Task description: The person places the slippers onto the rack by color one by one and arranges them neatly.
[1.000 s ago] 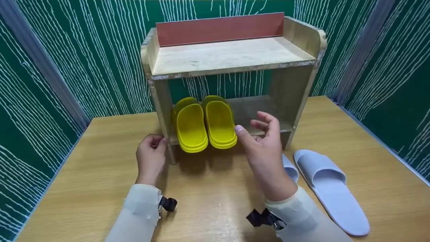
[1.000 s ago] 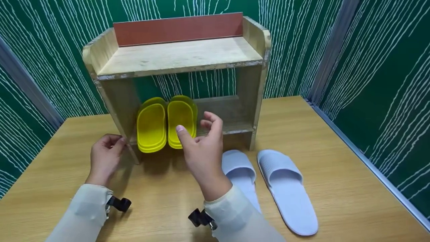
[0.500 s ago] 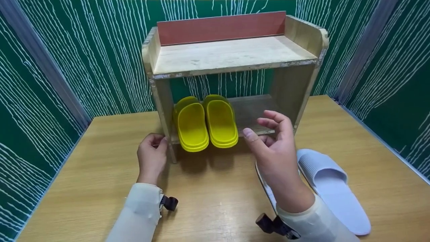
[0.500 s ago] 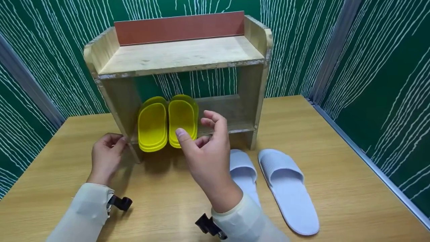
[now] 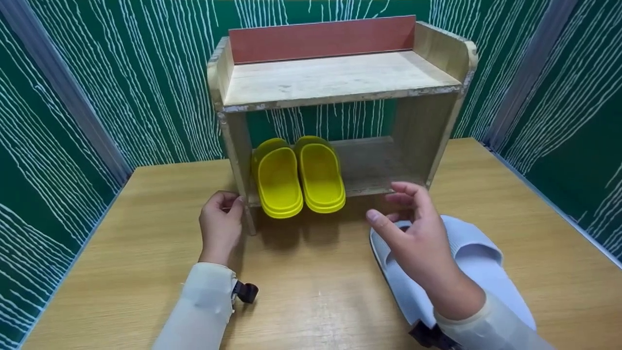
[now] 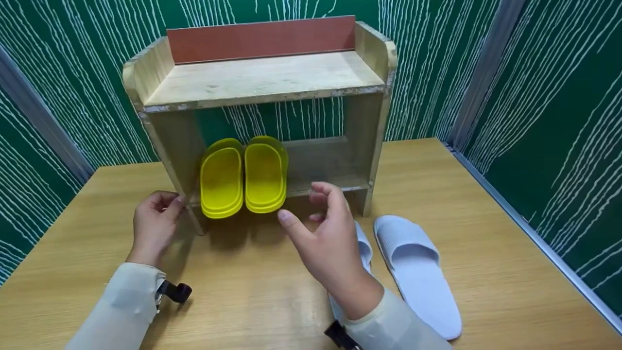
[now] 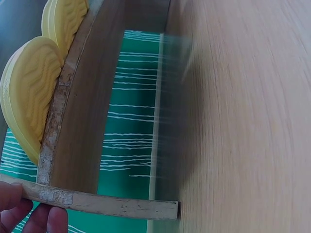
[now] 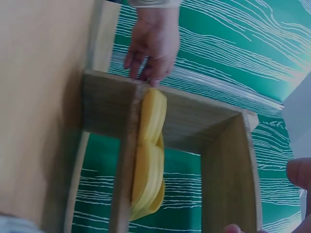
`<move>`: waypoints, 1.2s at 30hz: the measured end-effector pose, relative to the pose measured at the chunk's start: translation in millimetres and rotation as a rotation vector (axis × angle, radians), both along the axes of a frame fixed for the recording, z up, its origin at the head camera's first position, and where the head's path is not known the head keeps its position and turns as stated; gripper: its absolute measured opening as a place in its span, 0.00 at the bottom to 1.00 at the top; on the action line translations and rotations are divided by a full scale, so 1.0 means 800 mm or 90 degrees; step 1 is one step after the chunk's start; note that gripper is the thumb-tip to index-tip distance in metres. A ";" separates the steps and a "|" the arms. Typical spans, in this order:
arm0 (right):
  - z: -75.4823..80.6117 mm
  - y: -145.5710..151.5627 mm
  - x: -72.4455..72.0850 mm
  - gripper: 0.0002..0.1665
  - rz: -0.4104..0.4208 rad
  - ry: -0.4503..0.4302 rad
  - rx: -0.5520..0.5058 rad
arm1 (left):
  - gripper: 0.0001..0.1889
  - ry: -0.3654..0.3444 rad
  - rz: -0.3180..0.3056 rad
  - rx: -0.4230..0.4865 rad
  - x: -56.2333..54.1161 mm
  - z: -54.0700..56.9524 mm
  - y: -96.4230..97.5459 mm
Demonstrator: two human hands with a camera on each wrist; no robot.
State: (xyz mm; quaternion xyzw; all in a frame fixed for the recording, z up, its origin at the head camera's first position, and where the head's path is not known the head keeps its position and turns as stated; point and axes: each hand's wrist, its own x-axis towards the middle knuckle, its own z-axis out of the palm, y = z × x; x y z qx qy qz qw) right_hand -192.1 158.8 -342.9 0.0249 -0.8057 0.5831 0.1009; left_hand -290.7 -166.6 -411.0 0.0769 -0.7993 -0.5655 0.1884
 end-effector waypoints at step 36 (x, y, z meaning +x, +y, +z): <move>-0.054 0.098 0.019 0.68 0.073 -0.296 0.427 | 0.10 -0.023 -0.010 0.014 0.000 0.000 -0.002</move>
